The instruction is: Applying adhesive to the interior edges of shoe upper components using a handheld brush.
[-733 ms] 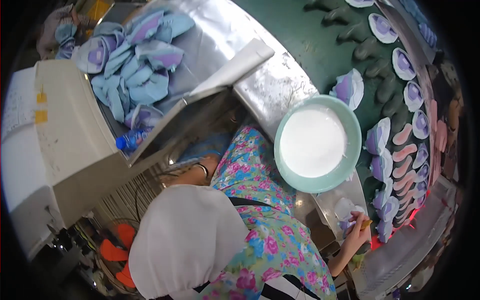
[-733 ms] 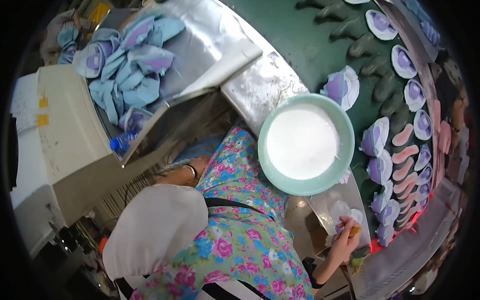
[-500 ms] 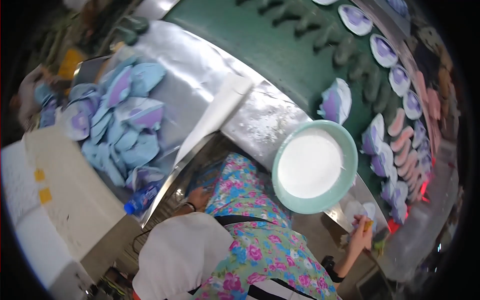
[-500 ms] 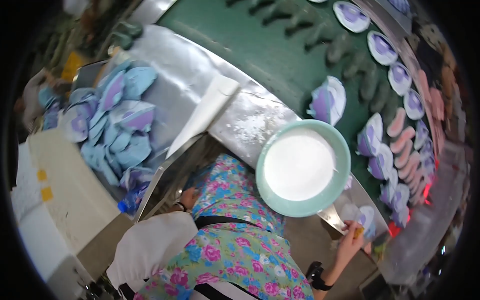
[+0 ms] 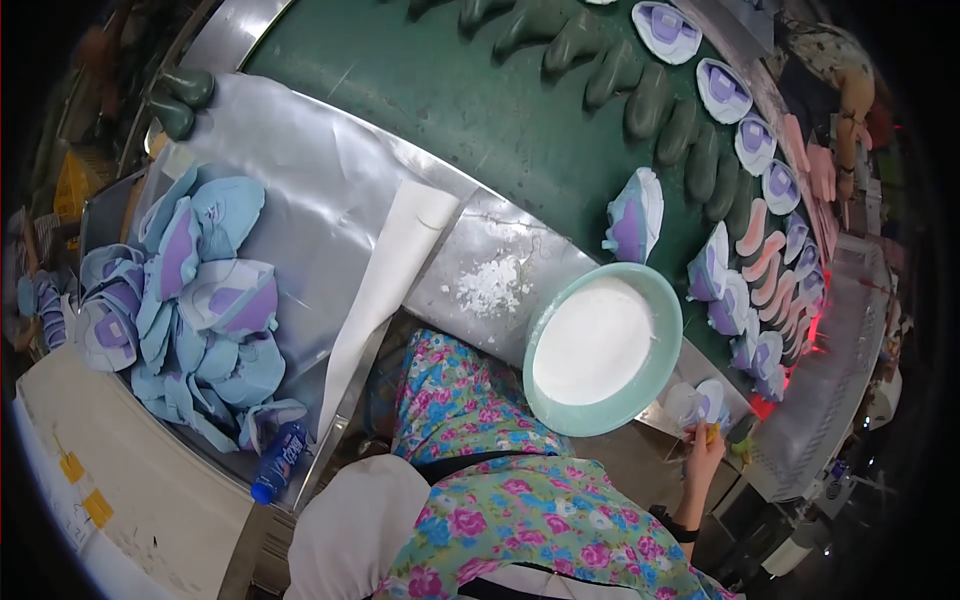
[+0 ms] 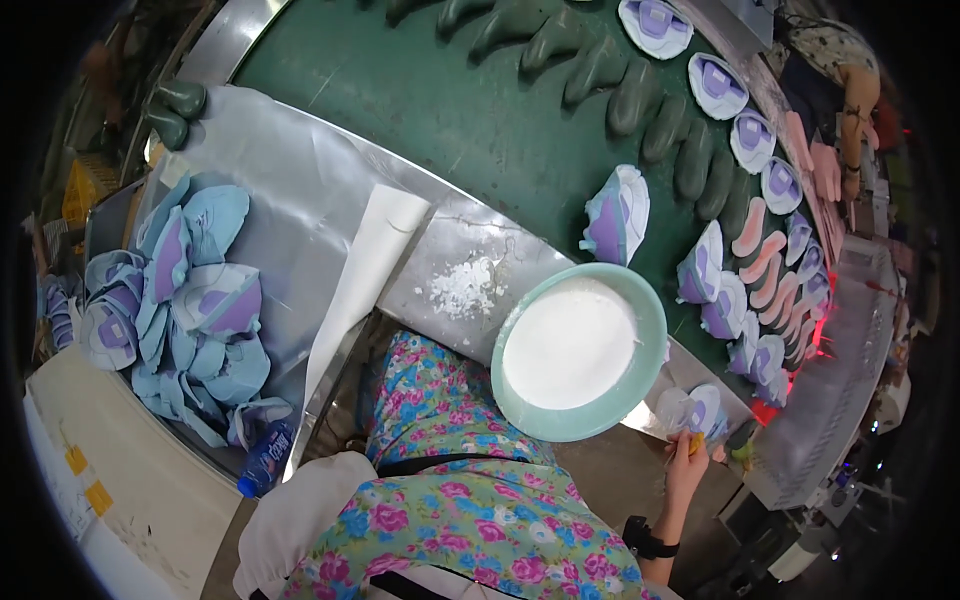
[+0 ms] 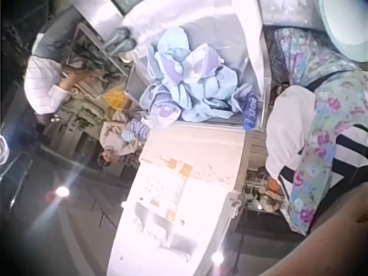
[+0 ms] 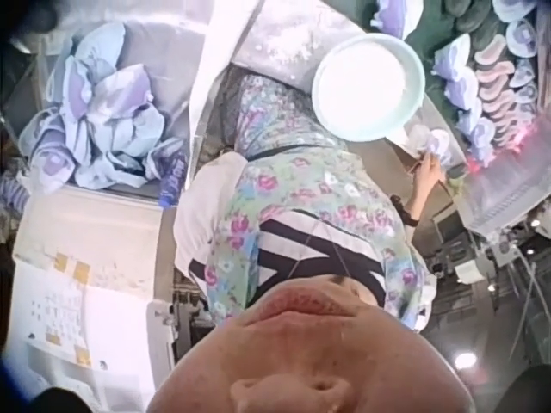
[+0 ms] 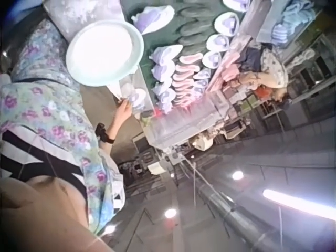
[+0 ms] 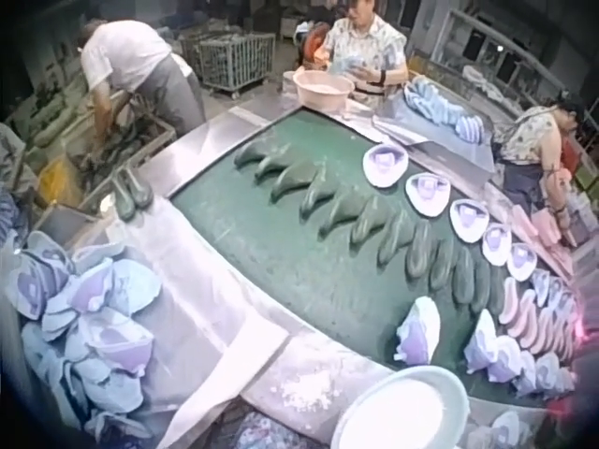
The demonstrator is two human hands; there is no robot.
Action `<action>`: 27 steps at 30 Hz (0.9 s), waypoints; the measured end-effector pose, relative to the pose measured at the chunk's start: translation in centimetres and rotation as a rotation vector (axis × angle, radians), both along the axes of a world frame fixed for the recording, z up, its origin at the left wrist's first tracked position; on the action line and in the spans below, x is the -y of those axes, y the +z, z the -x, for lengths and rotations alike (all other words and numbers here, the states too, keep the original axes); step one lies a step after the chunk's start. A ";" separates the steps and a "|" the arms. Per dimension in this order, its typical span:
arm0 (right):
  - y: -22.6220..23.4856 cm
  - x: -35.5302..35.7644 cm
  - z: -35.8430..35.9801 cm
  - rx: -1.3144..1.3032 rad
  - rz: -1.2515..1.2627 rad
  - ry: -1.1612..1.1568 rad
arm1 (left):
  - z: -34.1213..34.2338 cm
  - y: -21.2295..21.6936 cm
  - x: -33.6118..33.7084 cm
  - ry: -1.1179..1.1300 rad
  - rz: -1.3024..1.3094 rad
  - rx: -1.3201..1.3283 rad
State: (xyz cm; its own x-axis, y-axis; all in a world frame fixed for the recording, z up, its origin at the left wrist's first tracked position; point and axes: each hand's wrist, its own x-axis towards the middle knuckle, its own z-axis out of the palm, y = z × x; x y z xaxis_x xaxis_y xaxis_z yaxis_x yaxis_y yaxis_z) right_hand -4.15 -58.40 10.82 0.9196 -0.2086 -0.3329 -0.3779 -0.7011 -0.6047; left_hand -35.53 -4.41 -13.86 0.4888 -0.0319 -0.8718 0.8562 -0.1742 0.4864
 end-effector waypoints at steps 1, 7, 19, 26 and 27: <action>0.0 -0.1 -0.2 0.007 -0.004 -0.021 | -1.0 0.0 -0.7 0.004 0.018 0.018; 2.6 -2.0 -1.5 0.112 0.054 -0.085 | -11.6 -1.9 -4.9 -0.051 0.140 0.165; -4.1 3.2 1.9 0.175 -0.059 -0.129 | -13.3 -7.5 1.1 0.130 0.268 0.368; -3.8 0.3 6.9 0.307 -0.075 -0.049 | -7.1 6.6 5.8 0.910 0.383 -0.182; -4.1 0.5 6.7 0.343 -0.075 0.018 | -7.2 10.0 6.6 0.759 0.320 -0.067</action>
